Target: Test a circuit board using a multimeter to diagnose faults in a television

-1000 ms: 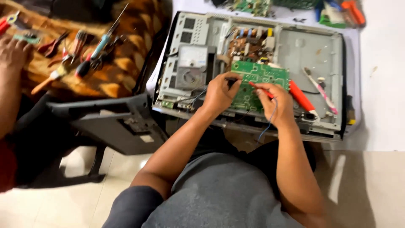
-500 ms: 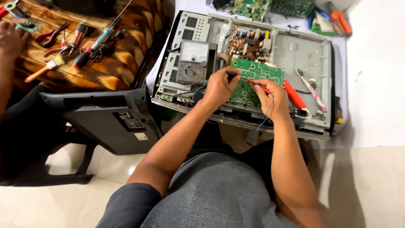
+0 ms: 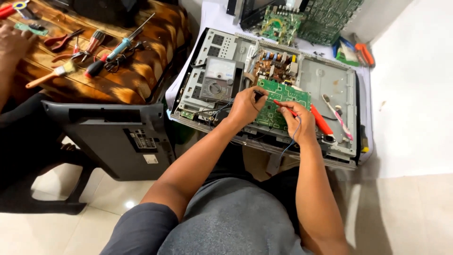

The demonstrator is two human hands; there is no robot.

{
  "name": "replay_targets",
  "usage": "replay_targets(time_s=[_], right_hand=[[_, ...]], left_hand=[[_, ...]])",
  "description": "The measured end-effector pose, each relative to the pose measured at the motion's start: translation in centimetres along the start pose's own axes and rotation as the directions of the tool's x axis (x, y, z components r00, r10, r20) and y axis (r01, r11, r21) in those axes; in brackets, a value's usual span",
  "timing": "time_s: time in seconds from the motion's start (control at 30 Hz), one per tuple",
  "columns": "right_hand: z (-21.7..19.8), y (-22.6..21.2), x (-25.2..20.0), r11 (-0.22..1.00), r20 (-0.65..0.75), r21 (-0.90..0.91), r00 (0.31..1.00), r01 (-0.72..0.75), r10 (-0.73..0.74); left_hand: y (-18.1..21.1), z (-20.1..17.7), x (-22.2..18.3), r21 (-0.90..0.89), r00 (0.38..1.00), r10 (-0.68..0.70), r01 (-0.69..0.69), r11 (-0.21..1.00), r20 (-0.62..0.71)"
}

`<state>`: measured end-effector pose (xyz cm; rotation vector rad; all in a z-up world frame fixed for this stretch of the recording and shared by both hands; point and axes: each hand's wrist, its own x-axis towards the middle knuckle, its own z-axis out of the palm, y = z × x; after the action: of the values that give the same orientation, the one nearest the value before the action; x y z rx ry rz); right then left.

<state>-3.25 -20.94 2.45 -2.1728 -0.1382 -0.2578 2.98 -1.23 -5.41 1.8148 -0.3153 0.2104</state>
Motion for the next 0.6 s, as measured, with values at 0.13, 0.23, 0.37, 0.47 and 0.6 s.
replay_targets(time_s=[0.13,0.23,0.37,0.47,0.6], right_hand=[[-0.3,-0.9,-0.1,0.999,-0.006,-0.032,1.0,0.011,-0.011],[-0.1,-0.2,-0.1,1.0,0.004,-0.007,1.0,-0.008,0.008],[0.1,0.4,0.1,0.999,0.001,-0.023,1.0,-0.03,0.03],[-0.1,-0.3,-0.4,0.998,0.003,-0.044,0.999,-0.043,0.043],[0.0,0.4,0.0,0.997,-0.005,-0.075,1.0,0.0,0.0]], left_hand=[[0.7,-0.4,0.2,-0.046,0.998,0.055,-0.055,0.997,0.004],[0.8,-0.5,0.1,-0.068,0.999,0.047,-0.046,0.997,0.027],[0.7,-0.4,0.5,-0.017,0.999,0.025,-0.025,1.0,0.045],[0.6,-0.2,0.1,-0.039,0.998,0.045,-0.043,0.998,0.053],[-0.5,0.6,1.2,0.134,0.992,0.118,-0.113,0.985,-0.031]])
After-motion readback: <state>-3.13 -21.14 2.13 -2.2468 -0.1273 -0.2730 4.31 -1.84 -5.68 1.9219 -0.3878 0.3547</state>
